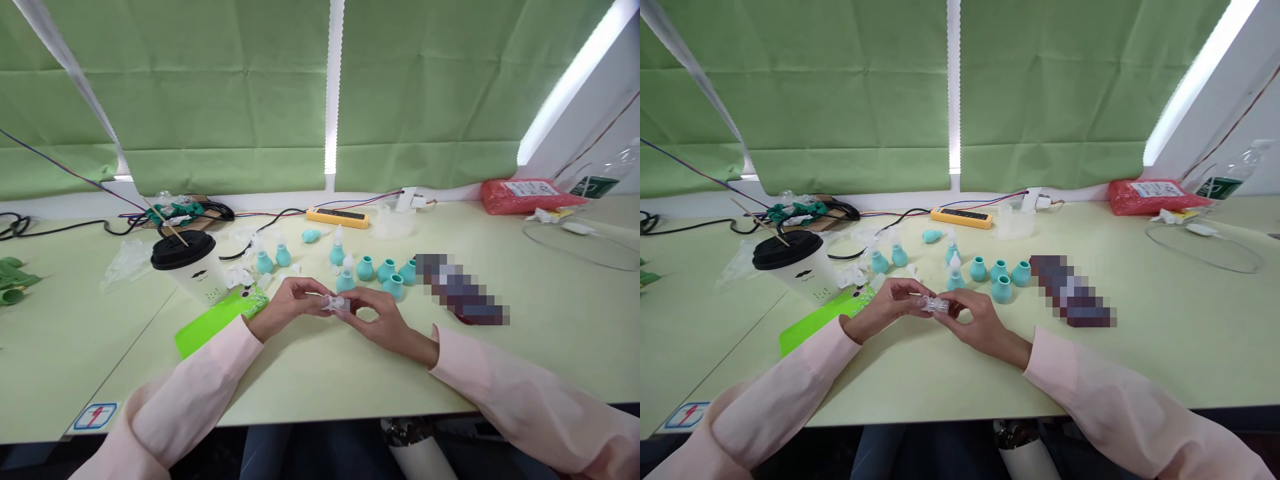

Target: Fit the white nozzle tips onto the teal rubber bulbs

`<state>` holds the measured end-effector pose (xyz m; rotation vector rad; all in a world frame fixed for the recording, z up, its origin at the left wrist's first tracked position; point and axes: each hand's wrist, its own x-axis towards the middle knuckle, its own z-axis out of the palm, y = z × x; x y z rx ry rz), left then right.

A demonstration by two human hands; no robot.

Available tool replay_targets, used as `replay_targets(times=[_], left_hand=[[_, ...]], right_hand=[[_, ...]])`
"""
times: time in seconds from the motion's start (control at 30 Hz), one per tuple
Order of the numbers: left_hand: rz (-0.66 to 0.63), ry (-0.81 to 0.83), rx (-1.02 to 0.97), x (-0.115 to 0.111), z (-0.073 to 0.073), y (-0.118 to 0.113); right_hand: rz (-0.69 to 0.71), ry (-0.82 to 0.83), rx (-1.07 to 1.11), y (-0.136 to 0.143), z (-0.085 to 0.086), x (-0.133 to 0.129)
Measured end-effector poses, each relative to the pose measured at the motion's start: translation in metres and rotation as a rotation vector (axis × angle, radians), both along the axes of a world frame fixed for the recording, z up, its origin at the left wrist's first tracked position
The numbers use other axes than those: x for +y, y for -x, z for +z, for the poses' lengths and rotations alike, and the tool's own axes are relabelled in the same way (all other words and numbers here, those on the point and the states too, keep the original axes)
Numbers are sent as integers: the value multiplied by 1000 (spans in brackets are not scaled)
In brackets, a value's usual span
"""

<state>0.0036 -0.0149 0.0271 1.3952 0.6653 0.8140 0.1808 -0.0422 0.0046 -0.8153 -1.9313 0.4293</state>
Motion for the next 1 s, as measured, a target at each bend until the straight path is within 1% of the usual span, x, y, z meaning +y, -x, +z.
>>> replay_targets(times=[0.1, 0.17, 0.33, 0.43, 0.5, 0.57, 0.7, 0.8, 0.9, 1.0], left_hand=[[34, -168, 42, -2, 0, 0], [54, -269, 68, -4, 0, -1], [91, -370, 135, -4, -3, -3], [122, -426, 155, -4, -4, -3], [154, -486, 173, -5, -5, -4], [197, -576, 198, -6, -5, -5], [273, -868, 251, -8, -9, -7], [297, -1033, 287, -8, -11, -7], [281, -1086, 308, -10, -11, -7], [260, -1052, 305, -12, -10, -8]], right_hand=[[9, 86, 65, 0, 2, -2], [3, 106, 76, -1, 2, -2], [-26, 96, 76, -1, 0, -1], [-19, 145, 122, -1, 0, 0], [-5, 218, 161, 0, 0, -1], [2, 326, 219, 1, 1, -1], [3, 555, 356, 1, 3, 0], [33, 649, 396, 2, 5, 1], [52, 673, 397, 2, 7, 2], [49, 684, 415, 2, 7, 2]])
